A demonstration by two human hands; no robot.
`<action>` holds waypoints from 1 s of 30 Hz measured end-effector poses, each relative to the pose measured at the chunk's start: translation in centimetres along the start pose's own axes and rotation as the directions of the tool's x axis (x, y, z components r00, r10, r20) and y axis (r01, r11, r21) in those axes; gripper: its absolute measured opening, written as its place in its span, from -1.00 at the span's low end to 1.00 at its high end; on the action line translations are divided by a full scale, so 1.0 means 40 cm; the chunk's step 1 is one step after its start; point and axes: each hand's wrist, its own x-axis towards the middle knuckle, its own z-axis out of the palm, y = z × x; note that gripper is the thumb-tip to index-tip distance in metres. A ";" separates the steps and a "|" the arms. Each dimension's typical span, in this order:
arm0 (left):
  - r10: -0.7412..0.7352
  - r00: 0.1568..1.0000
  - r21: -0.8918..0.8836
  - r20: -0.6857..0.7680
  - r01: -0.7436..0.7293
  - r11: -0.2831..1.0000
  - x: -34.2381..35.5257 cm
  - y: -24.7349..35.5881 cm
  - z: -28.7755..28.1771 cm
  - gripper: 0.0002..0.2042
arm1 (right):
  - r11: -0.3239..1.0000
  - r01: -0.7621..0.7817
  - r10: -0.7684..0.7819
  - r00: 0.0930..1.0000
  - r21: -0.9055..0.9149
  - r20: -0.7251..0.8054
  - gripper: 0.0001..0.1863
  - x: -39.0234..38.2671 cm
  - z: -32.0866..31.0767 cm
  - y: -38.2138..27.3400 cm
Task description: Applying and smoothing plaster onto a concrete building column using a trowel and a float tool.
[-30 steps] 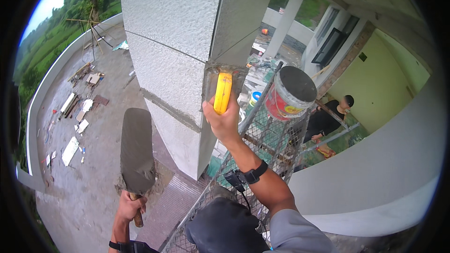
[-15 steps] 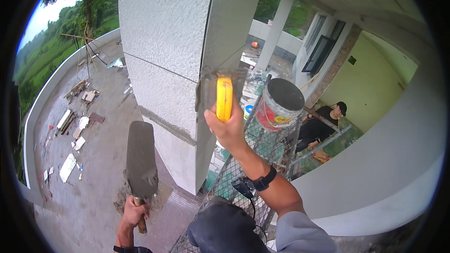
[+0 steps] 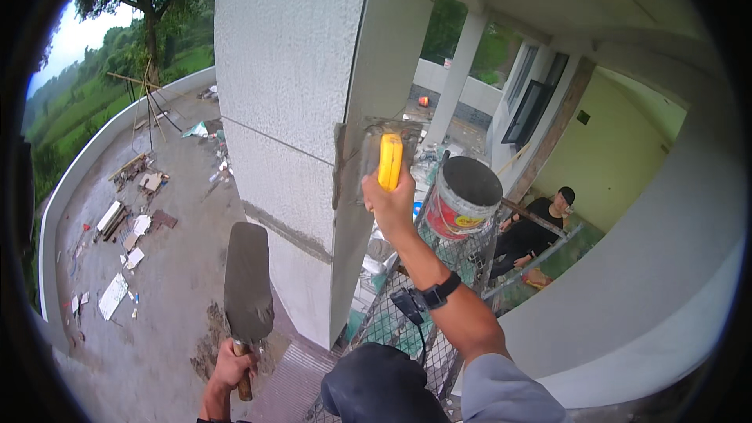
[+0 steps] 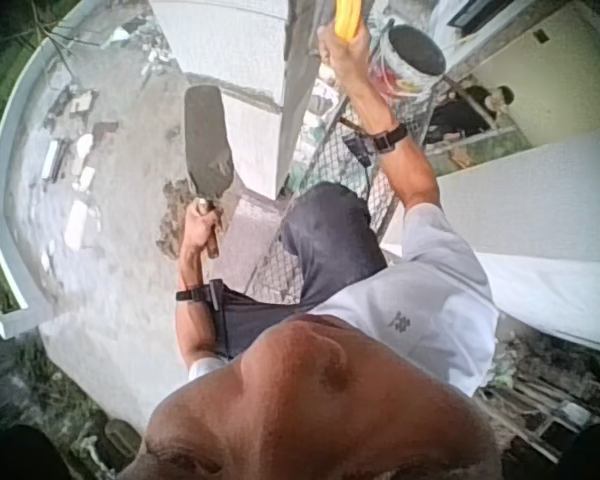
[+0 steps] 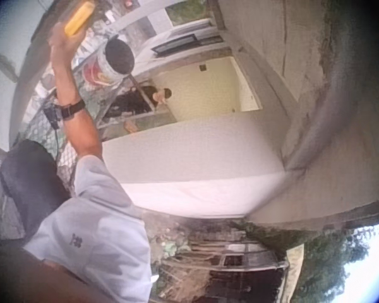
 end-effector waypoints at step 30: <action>0.002 1.000 -0.008 0.013 -0.002 1.000 0.005 -0.001 -0.001 -0.85 | 0.761 0.233 -0.110 0.966 -0.606 0.234 -0.67 0.037 0.193 -0.002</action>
